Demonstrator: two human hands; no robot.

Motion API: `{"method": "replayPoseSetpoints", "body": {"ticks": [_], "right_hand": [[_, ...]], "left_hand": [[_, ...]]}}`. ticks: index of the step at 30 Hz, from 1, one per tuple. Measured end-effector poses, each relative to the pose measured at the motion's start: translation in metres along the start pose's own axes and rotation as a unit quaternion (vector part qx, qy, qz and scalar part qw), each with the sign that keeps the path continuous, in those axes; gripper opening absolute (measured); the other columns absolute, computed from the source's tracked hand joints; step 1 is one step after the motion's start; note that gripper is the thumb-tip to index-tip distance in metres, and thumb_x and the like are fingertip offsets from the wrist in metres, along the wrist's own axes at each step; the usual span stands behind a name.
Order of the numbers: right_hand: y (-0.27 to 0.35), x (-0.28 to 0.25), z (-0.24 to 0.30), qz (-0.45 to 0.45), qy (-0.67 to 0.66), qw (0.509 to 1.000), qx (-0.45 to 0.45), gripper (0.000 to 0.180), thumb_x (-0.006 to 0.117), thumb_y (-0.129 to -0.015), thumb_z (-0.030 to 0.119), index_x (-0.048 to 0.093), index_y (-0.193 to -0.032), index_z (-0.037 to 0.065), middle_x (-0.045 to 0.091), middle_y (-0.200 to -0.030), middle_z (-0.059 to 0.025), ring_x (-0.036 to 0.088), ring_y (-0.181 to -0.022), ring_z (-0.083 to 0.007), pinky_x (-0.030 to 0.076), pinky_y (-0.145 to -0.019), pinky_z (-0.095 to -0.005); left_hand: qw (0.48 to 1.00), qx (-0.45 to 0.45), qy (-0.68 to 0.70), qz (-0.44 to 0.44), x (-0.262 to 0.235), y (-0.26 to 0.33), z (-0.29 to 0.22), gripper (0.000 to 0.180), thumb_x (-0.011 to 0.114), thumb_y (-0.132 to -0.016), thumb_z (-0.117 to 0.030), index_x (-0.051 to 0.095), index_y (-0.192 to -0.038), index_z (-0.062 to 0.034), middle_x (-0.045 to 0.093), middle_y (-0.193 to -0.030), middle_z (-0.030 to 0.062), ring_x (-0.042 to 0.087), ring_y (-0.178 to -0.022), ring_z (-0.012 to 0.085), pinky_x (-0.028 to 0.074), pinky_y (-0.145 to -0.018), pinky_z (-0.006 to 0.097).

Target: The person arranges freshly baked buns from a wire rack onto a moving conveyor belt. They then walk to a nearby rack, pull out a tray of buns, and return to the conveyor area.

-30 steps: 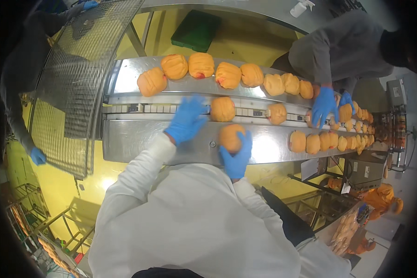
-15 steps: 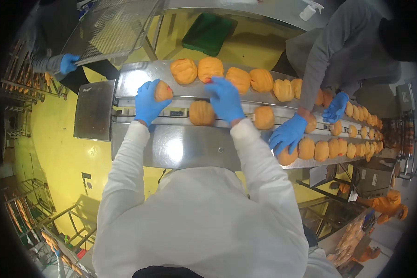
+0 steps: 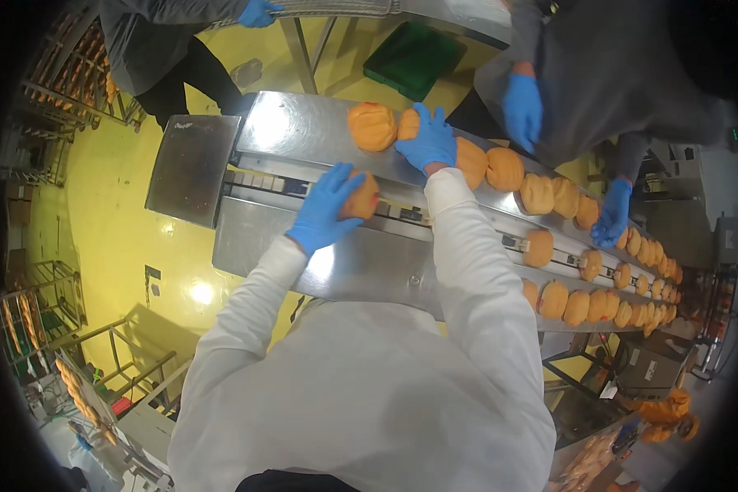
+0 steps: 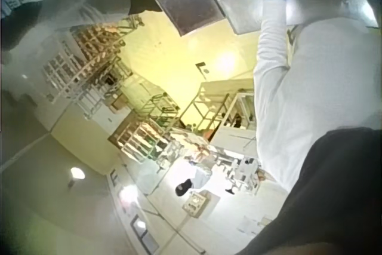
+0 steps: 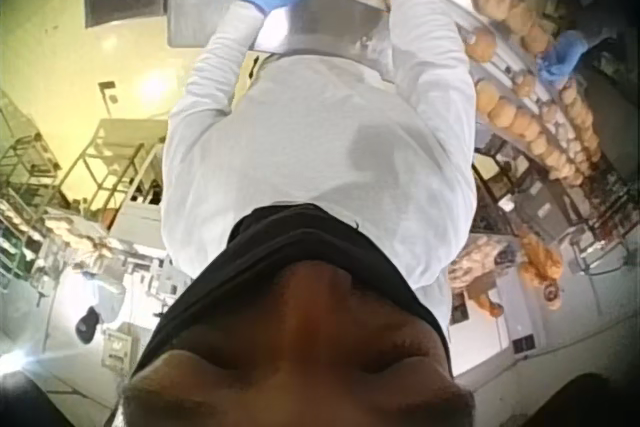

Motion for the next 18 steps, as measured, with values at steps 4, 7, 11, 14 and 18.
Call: {"method": "replayPoseSetpoints", "body": {"ticks": [4, 7, 11, 14, 18], "right_hand": [[0.009, -0.004, -0.003, 0.009, 0.006, 1.000, 0.003, 0.101, 0.085, -0.063, 0.044, 0.042, -0.153, 0.022, 0.048, -0.148, -0.0197, 0.053, -0.131, -0.0446, 0.047, -0.109, -0.0503], [0.018, -0.029, -0.010, -0.056, -0.011, 0.998, 0.001, 0.097, 0.085, -0.066, 0.043, 0.043, -0.151, 0.021, 0.048, -0.146, -0.0180, 0.053, -0.130, -0.0427, 0.048, -0.107, -0.0504], [0.046, -0.073, -0.010, -0.170, -0.206, 0.962, -0.056, 0.094, 0.087, -0.068, 0.033, 0.043, -0.149, 0.013, 0.049, -0.144, -0.0172, 0.053, -0.129, -0.0387, 0.048, -0.106, -0.0482], [0.076, -0.076, 0.014, -0.126, -0.430, 0.886, -0.120, 0.092, 0.087, -0.070, 0.016, 0.041, -0.150, 0.007, 0.046, -0.148, -0.0177, 0.048, -0.137, -0.0327, 0.041, -0.115, -0.0437], [0.120, -0.077, 0.061, -0.090, -0.469, 0.854, -0.207, 0.091, 0.086, -0.073, 0.008, 0.039, -0.151, 0.007, 0.035, -0.160, -0.0197, 0.039, -0.147, -0.0315, 0.033, -0.121, -0.0438]], "left_hand": [[0.997, 0.043, -0.018, 0.057, 0.032, -0.012, -0.043, 0.078, 0.082, -0.081, -0.027, 0.050, -0.151, -0.0108, 0.043, -0.156, 0.0235, 0.034, -0.149, 0.0453, 0.032, -0.121, 0.052], [0.996, 0.083, -0.001, 0.015, 0.022, -0.027, -0.052, 0.059, 0.077, -0.085, -0.023, 0.060, -0.139, -0.0096, 0.052, -0.147, 0.0225, 0.045, -0.140, 0.0450, 0.039, -0.115, 0.053], [0.986, 0.065, -0.006, -0.152, -0.022, -0.076, -0.019, 0.050, 0.076, -0.085, -0.022, 0.062, -0.131, -0.0104, 0.056, -0.140, 0.0206, 0.054, -0.128, 0.0445, 0.046, -0.107, 0.051], [0.972, 0.041, -0.151, -0.175, -0.027, -0.118, 0.000, 0.060, 0.078, -0.084, -0.031, 0.059, -0.138, -0.0142, 0.057, -0.136, 0.0207, 0.054, -0.126, 0.0435, 0.047, -0.106, 0.050], [0.993, -0.070, -0.095, -0.016, -0.010, -0.150, 0.038, 0.072, 0.080, -0.082, -0.042, 0.055, -0.145, -0.0184, 0.056, -0.136, 0.0210, 0.055, -0.126, 0.0428, 0.047, -0.106, 0.049]]}}
Point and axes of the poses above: each hand's wrist, its own y-axis away from the middle knuckle, its own x-axis out of the palm, z = x × y, the point moved 9 cm from there along -y, towards the middle knuckle
